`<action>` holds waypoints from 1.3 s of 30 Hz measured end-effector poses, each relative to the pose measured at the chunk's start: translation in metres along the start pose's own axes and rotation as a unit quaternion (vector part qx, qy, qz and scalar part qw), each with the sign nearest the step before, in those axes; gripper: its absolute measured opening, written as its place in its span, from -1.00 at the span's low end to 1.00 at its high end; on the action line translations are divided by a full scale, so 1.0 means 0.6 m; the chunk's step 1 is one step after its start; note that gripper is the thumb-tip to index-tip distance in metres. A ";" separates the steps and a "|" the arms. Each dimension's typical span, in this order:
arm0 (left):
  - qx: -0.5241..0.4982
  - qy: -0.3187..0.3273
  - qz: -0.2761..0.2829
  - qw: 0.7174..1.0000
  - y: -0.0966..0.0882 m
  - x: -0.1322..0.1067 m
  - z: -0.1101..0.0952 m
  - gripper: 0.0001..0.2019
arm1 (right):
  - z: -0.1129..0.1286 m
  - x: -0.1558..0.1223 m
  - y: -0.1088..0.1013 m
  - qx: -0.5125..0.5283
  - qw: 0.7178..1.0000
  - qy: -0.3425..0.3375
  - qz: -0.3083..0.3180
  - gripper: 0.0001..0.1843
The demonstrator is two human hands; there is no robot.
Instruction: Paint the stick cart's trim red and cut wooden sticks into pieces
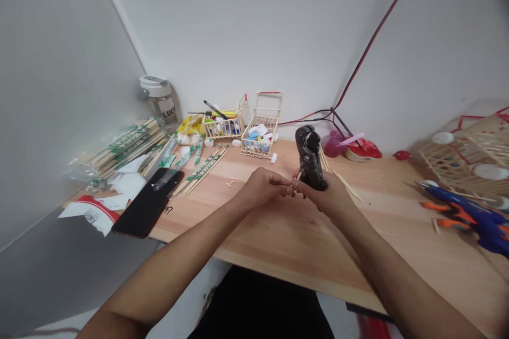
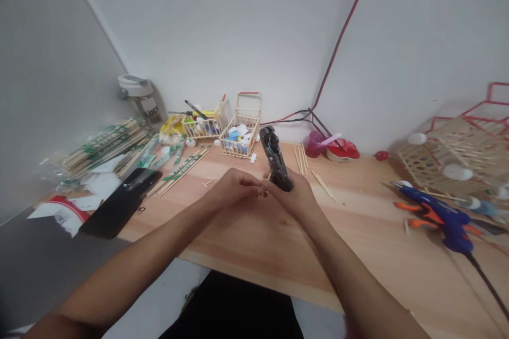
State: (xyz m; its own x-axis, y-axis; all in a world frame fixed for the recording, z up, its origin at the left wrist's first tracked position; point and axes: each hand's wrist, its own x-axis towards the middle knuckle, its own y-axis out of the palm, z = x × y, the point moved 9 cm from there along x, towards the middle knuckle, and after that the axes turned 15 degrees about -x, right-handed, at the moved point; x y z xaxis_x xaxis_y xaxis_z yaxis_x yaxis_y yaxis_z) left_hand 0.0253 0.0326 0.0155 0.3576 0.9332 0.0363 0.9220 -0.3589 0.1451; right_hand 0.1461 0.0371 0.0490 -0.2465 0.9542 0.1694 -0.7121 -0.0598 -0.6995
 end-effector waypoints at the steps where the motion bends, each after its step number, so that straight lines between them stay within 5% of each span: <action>1: 0.018 0.005 -0.004 1.000 -0.002 -0.001 0.000 -0.80 | 0.000 -0.001 0.002 -0.008 1.000 -0.002 0.000 -0.79; 10: 0.219 0.083 -0.039 0.971 -0.008 -0.015 -0.009 -0.84 | 0.025 -0.018 0.022 -0.136 0.986 -0.098 -0.004 -0.87; 20: 0.265 0.117 -0.037 0.956 0.002 -0.019 -0.013 -0.89 | 0.010 -0.016 0.028 -0.135 0.988 -0.077 0.004 -0.86; 27: 0.103 0.055 -0.006 0.993 0.007 -0.020 -0.011 -0.89 | -0.004 -0.008 0.007 -0.040 0.999 -0.002 0.008 -0.81; 32: -0.002 -0.020 0.060 0.998 0.016 -0.021 -0.005 -0.79 | -0.019 -0.018 0.016 0.086 0.989 0.098 0.075 -0.69; 39: -0.036 -0.065 0.077 0.994 0.019 -0.025 -0.001 -0.73 | -0.036 -0.017 0.031 0.175 0.974 0.100 0.100 -0.64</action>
State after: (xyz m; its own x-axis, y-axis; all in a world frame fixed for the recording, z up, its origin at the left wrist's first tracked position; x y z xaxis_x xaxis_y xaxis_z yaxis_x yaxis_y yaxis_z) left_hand 0.0307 0.0146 0.0172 0.5139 0.8554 -0.0648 0.8437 -0.4904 0.2183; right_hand 0.1499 0.0325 0.0191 -0.2947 0.9493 -0.1094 -0.8526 -0.3129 -0.4185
